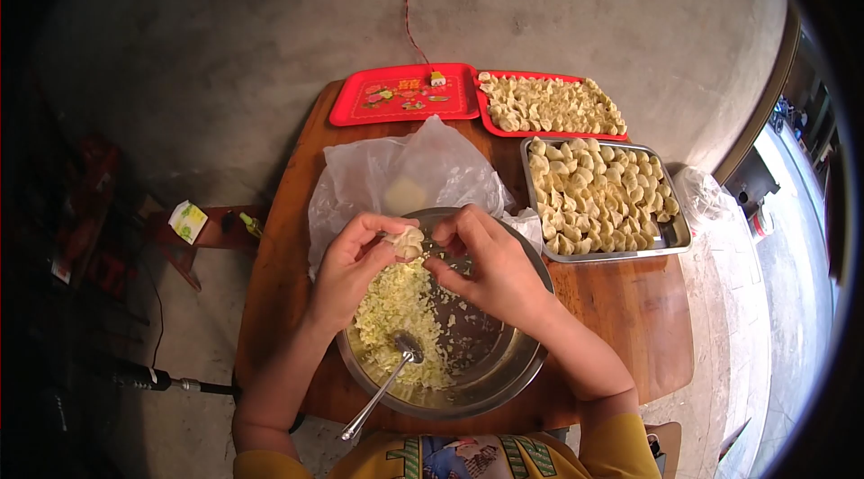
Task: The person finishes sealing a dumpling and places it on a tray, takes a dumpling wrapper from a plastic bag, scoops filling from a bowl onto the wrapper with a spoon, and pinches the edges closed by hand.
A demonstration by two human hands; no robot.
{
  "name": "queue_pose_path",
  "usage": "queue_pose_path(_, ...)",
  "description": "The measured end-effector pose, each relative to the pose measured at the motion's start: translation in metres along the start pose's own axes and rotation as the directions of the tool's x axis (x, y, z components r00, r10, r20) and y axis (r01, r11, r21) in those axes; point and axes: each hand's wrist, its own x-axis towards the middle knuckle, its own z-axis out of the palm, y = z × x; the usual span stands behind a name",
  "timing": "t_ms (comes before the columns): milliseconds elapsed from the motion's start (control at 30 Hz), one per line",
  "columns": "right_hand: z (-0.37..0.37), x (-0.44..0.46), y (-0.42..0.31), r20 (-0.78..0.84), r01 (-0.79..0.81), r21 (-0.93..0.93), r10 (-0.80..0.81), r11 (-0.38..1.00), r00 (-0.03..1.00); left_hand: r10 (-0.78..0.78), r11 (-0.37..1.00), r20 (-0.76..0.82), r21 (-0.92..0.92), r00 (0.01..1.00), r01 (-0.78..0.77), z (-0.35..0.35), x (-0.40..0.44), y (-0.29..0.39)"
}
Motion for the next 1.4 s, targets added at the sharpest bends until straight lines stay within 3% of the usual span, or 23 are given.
queue_pose_path(333,0.012,-0.002,0.002,-0.045,0.028,0.007,-0.028,1.0,0.999,0.062,0.998,0.038,-0.013,0.997,-0.062,0.003,0.0,-0.005)
queue_pose_path(433,0.008,-0.001,-0.001,-0.06,0.014,-0.003,-0.015,1.0,0.998,0.046,0.999,0.035,-0.025,0.998,-0.045,0.005,0.0,-0.006)
queue_pose_path(600,0.011,-0.001,0.0,-0.093,0.107,-0.089,-0.116,0.99,0.989,-0.028,0.993,0.011,0.116,1.0,0.027,0.011,0.001,-0.002)
queue_pose_path(800,0.009,-0.003,-0.002,-0.07,0.083,-0.173,-0.096,0.981,0.993,-0.065,0.988,0.032,0.139,0.997,0.06,0.013,0.002,-0.004)
queue_pose_path(1033,0.013,-0.003,0.003,-0.122,-0.01,-0.043,0.005,0.999,0.993,-0.131,0.959,0.008,0.254,0.991,0.124,0.019,0.0,0.0)
queue_pose_path(1100,0.011,-0.002,0.002,-0.143,-0.081,-0.001,0.079,0.997,0.987,-0.1,0.992,-0.1,0.071,0.99,0.107,0.027,-0.002,-0.002)
queue_pose_path(1133,0.012,-0.002,0.003,-0.14,-0.079,0.0,0.078,0.997,0.987,-0.1,0.992,-0.103,0.07,0.99,0.107,0.028,-0.002,-0.004)
queue_pose_path(1200,0.013,-0.002,0.004,-0.145,-0.124,0.064,0.132,0.99,0.981,-0.171,0.98,-0.119,-0.127,0.978,0.156,0.029,-0.002,-0.007)
queue_pose_path(1400,0.01,0.0,0.002,-0.095,-0.195,0.092,0.203,0.977,0.975,-0.14,0.987,-0.145,-0.103,0.979,0.126,0.032,0.002,-0.009)
